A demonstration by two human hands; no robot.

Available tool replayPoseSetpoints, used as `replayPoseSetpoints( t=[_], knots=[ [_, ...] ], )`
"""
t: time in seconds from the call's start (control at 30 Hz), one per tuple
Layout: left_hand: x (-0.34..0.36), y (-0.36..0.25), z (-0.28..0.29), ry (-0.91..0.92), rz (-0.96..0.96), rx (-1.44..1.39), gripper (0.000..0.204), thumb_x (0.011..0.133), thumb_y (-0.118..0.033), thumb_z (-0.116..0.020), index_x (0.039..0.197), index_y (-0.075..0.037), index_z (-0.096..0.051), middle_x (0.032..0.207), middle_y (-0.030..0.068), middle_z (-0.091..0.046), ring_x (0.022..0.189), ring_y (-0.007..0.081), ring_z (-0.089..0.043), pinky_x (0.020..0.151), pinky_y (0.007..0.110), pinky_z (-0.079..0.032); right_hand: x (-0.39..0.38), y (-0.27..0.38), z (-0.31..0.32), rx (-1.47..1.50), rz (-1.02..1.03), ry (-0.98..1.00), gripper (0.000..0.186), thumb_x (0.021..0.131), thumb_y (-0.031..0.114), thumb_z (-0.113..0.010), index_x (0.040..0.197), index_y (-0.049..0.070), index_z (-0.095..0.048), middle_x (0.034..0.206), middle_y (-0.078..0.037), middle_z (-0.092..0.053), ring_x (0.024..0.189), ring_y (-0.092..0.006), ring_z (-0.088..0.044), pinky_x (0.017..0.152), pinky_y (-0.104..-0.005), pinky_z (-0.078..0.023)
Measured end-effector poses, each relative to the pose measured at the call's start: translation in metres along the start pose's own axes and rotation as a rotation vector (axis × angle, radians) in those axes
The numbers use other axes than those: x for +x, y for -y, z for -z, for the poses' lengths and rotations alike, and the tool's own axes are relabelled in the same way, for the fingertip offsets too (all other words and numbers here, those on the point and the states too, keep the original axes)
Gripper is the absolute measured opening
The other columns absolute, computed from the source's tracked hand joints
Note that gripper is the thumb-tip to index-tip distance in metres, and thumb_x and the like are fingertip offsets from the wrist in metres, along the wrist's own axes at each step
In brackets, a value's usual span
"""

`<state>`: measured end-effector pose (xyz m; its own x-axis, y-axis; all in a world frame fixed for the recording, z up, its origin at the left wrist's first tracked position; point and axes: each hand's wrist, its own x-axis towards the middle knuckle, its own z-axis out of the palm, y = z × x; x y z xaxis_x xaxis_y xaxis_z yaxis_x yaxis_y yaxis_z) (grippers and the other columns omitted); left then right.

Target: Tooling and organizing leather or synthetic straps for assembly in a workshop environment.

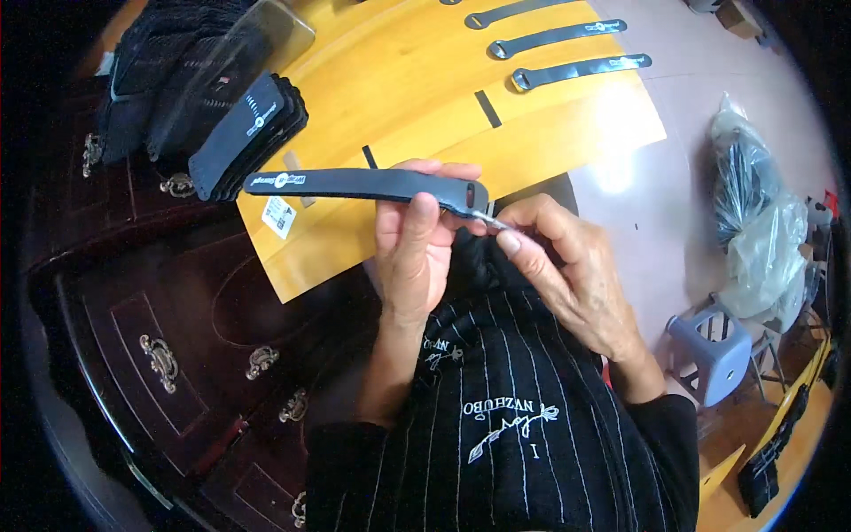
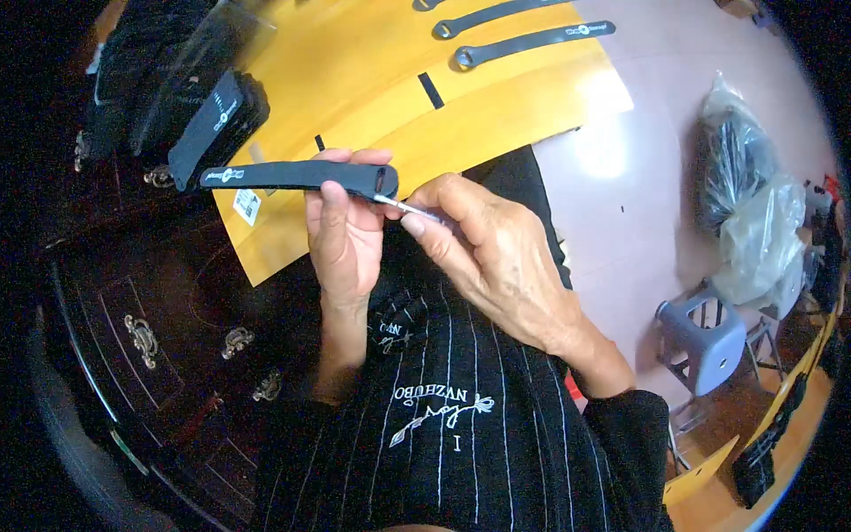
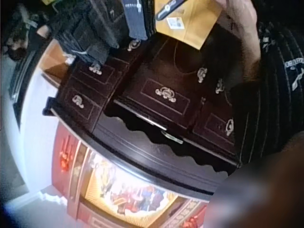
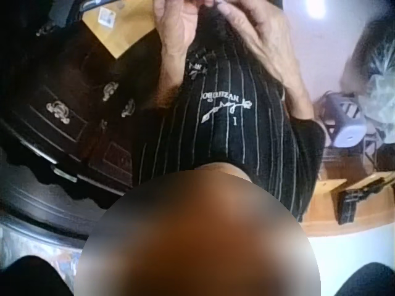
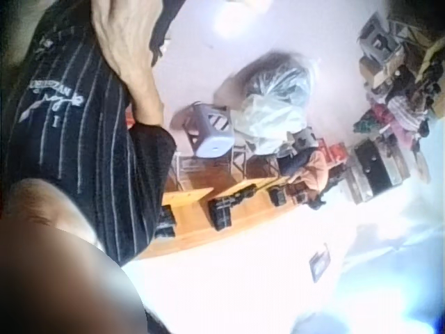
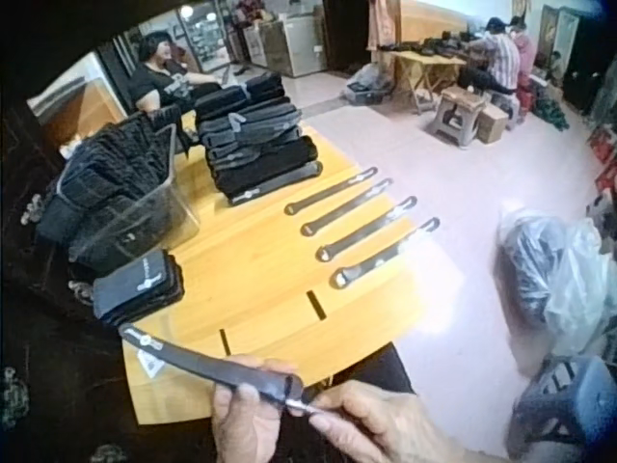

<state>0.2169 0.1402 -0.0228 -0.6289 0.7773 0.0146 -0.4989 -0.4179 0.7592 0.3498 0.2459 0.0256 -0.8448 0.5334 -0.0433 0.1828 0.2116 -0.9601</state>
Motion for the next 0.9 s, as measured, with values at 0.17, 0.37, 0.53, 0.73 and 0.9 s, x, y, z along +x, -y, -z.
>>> replayPoseSetpoints(
  t=[0.17,0.37,0.53,0.73,0.9],
  knots=[
    [-0.002,0.002,-0.01,-0.04,-0.023,0.168,0.036,0.096,-0.031,-0.052,0.121,-0.006,-0.044,0.116,0.0208,-0.055,0.093,0.0196,-0.056,0.081,0.035,-0.049,-0.004,-0.001,-0.004,-0.027,0.05,-0.045,0.019,0.09,0.018,-0.059,0.096,0.0,-0.06,0.08,-0.017,-0.061,0.072,-0.0323,-0.061,0.063,-0.0366,-0.048],
    [-0.004,0.01,-0.014,-0.038,-0.079,0.105,0.03,0.093,-0.019,-0.057,0.118,-0.005,-0.047,0.12,0.0241,-0.056,0.104,0.0226,-0.056,0.09,0.035,-0.047,-0.005,-0.001,-0.004,-0.08,0.149,-0.123,0.017,0.09,0.013,-0.061,0.094,-0.003,-0.063,0.077,-0.012,-0.061,0.065,-0.0193,-0.058,0.059,-0.0295,-0.045],
    [-0.006,0.007,-0.019,0.002,-0.093,0.257,0.038,0.09,-0.025,-0.062,0.119,-0.006,-0.046,0.128,0.0278,-0.049,0.113,0.027,-0.054,0.099,0.042,-0.042,-0.006,0.001,0.003,-0.081,0.076,-0.113,0.016,0.088,0.015,-0.06,0.096,0.002,-0.063,0.084,-0.016,-0.064,0.076,-0.0316,-0.063,0.065,-0.0368,-0.05],
    [-0.007,0.008,-0.019,-0.023,-0.105,0.171,0.035,0.088,-0.01,-0.064,0.116,-0.003,-0.046,0.126,0.0313,-0.049,0.115,0.0268,-0.053,0.098,0.036,-0.044,-0.006,-0.004,0.005,-0.102,0.183,-0.132,0.017,0.088,0.016,-0.059,0.096,0.002,-0.064,0.083,-0.015,-0.063,0.075,-0.0321,-0.063,0.064,-0.0377,-0.05],
    [-0.006,0.01,-0.021,-0.029,-0.121,0.245,0.037,0.087,-0.016,-0.065,0.116,-0.002,-0.046,0.126,0.03,-0.049,0.115,0.0285,-0.054,0.099,0.04,-0.044,-0.005,-0.004,0.008,-0.178,0.168,-0.123,0.016,0.087,0.016,-0.06,0.097,0.004,-0.064,0.079,-0.013,-0.062,0.071,-0.0308,-0.062,0.061,-0.0378,-0.049]
  ],
)
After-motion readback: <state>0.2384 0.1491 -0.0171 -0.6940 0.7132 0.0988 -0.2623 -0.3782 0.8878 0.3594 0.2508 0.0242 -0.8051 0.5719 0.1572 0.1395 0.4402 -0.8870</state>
